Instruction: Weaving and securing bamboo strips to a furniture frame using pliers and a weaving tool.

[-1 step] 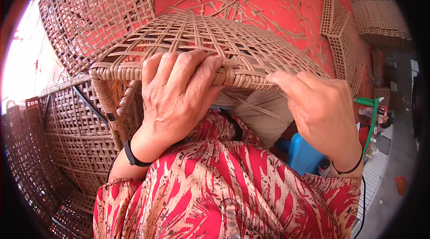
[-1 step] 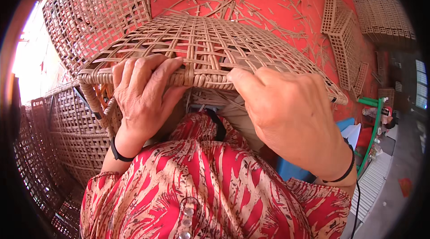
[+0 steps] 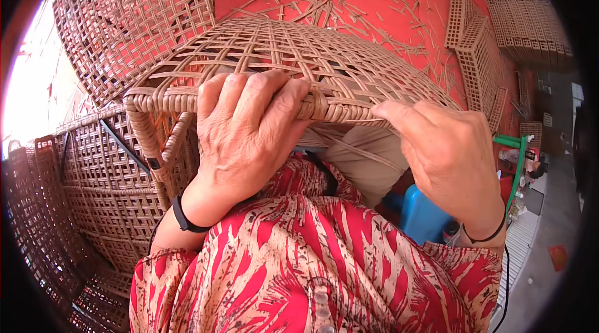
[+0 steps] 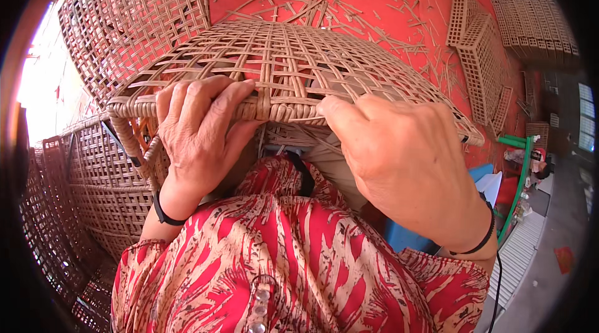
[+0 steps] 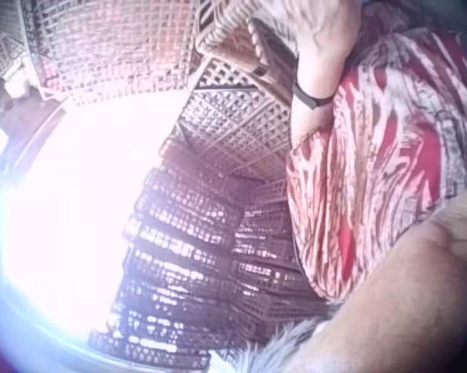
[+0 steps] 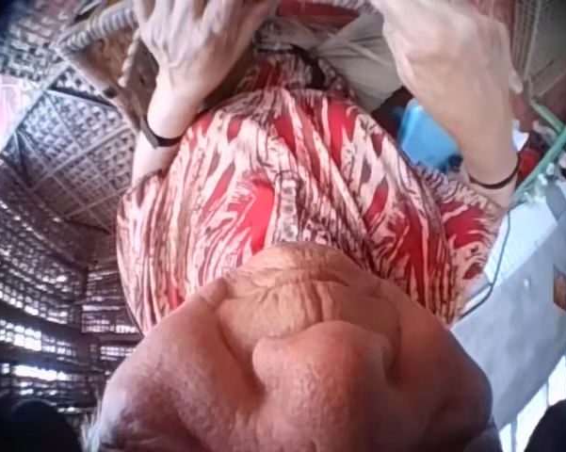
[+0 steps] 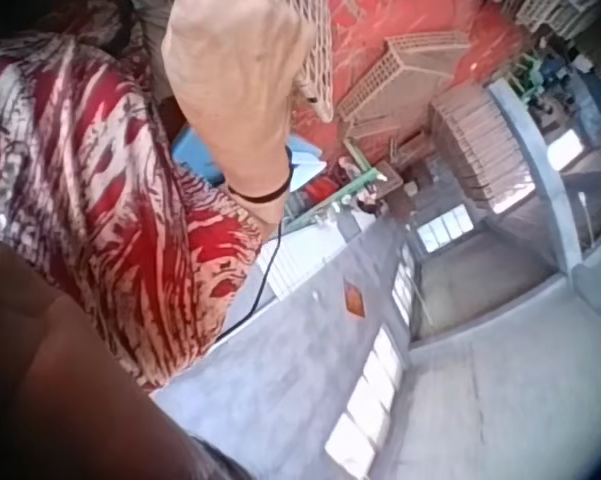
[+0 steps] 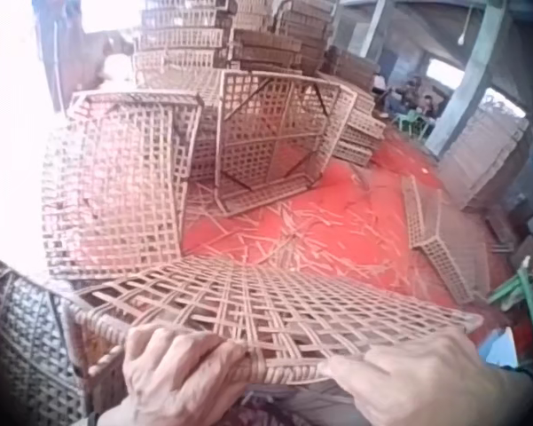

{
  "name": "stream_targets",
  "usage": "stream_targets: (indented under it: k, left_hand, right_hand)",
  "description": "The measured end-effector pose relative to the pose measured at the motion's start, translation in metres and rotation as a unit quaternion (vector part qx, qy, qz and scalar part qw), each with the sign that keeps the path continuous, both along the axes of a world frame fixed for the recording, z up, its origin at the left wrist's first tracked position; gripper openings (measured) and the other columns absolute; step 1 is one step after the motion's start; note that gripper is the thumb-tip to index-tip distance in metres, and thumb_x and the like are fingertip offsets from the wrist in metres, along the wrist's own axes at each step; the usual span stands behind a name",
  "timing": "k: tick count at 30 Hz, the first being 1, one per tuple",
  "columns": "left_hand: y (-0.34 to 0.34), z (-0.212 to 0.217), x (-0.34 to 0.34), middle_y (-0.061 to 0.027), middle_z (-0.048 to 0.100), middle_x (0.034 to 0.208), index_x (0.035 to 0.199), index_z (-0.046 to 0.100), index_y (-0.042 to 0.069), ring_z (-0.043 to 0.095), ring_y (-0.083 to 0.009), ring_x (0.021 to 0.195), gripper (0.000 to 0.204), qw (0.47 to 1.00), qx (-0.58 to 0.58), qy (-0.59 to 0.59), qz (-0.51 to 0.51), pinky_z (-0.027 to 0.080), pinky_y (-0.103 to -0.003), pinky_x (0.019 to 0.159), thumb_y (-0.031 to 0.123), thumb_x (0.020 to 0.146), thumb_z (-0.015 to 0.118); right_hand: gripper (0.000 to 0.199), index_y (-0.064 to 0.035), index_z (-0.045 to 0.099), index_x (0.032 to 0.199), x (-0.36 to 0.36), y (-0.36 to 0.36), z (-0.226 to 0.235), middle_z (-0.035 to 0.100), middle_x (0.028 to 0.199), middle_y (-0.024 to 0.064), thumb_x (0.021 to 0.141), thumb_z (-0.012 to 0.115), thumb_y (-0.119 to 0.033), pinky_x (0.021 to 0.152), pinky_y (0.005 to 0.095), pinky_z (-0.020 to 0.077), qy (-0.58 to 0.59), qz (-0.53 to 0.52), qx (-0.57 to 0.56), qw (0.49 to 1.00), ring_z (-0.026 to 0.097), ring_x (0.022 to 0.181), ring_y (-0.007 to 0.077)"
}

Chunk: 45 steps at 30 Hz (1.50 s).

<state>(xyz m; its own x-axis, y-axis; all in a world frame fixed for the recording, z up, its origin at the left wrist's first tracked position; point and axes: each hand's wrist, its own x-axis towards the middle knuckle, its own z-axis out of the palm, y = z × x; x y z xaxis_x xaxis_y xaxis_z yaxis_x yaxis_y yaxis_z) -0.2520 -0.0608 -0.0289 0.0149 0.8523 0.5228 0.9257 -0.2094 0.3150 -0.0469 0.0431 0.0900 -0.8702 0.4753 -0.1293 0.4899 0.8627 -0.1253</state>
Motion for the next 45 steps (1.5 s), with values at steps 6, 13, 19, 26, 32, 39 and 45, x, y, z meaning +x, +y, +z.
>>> stream_targets:
  k: [6,13,19,26,32,39,45]
  left_hand:
    - [0.000,-0.001,-0.005,-0.0040,0.062,0.104,0.113,0.067,0.009,0.058,-0.0234,0.092,0.047,1.000,-0.023,-0.020,-0.007,0.039,-0.039,0.083,0.026,0.071,0.078]
    - [-0.003,0.001,-0.005,-0.0040,0.062,0.105,0.114,0.067,0.009,0.057,-0.0234,0.093,0.047,0.999,-0.030,-0.021,-0.005,0.039,-0.039,0.084,0.026,0.072,0.078]
    - [-0.006,0.001,-0.003,-0.0037,0.062,0.104,0.114,0.067,0.009,0.057,-0.0235,0.094,0.047,0.999,-0.021,-0.033,0.000,0.040,-0.039,0.085,0.027,0.072,0.078]
    - [-0.009,-0.002,-0.004,-0.0034,0.062,0.104,0.114,0.067,0.010,0.057,-0.0232,0.093,0.047,1.000,-0.015,-0.026,0.006,0.040,-0.039,0.085,0.028,0.072,0.078]
    - [-0.010,-0.004,-0.008,-0.0035,0.061,0.104,0.113,0.066,0.010,0.057,-0.0229,0.093,0.046,0.999,-0.016,-0.028,0.001,0.040,-0.038,0.084,0.028,0.073,0.078]
    - [-0.012,-0.006,-0.014,-0.0031,0.060,0.105,0.115,0.065,0.012,0.056,-0.0225,0.094,0.047,1.000,-0.006,-0.021,0.000,0.040,-0.039,0.083,0.030,0.074,0.077]
    - [-0.012,-0.013,-0.021,-0.0025,0.060,0.104,0.114,0.064,0.012,0.057,-0.0227,0.093,0.046,1.000,0.013,-0.019,-0.001,0.040,-0.039,0.086,0.029,0.074,0.077]
  right_hand:
    - [0.031,-0.0053,0.068,0.104,-0.007,0.003,0.001,0.061,0.070,0.0107,0.075,0.066,0.006,0.053,0.0383,0.0478,0.033,-0.006,-0.018,0.999,0.062,0.060,0.0292]
    - [0.027,-0.0045,0.068,0.102,-0.012,0.004,-0.006,0.066,0.074,0.0114,0.076,0.068,0.004,0.054,0.0376,0.0499,0.022,-0.002,-0.028,0.999,0.066,0.064,0.0297]
    - [0.018,-0.0058,0.066,0.095,-0.021,0.006,0.002,0.059,0.067,0.0087,0.077,0.070,-0.004,0.051,0.0395,0.0460,-0.048,0.049,0.025,0.997,0.062,0.060,0.0279]
    - [0.012,-0.0051,0.062,0.083,-0.036,-0.003,-0.004,0.049,0.064,0.0067,0.074,0.069,-0.003,0.050,0.0385,0.0434,-0.032,0.120,0.104,0.987,0.057,0.057,0.0248]
    - [0.016,-0.0034,0.063,0.086,-0.038,-0.003,-0.011,0.049,0.064,0.0063,0.071,0.070,-0.003,0.049,0.0370,0.0437,-0.016,0.125,0.101,0.987,0.056,0.056,0.0235]
    - [0.022,-0.0009,0.067,0.093,-0.045,-0.002,-0.018,0.049,0.062,0.0057,0.072,0.064,-0.006,0.049,0.0353,0.0437,0.004,0.159,0.098,0.982,0.056,0.055,0.0220]
    - [0.017,-0.0029,0.060,0.090,-0.048,0.007,-0.035,0.050,0.066,0.0050,0.073,0.063,-0.007,0.050,0.0341,0.0462,0.032,0.167,0.091,0.981,0.059,0.060,0.0206]
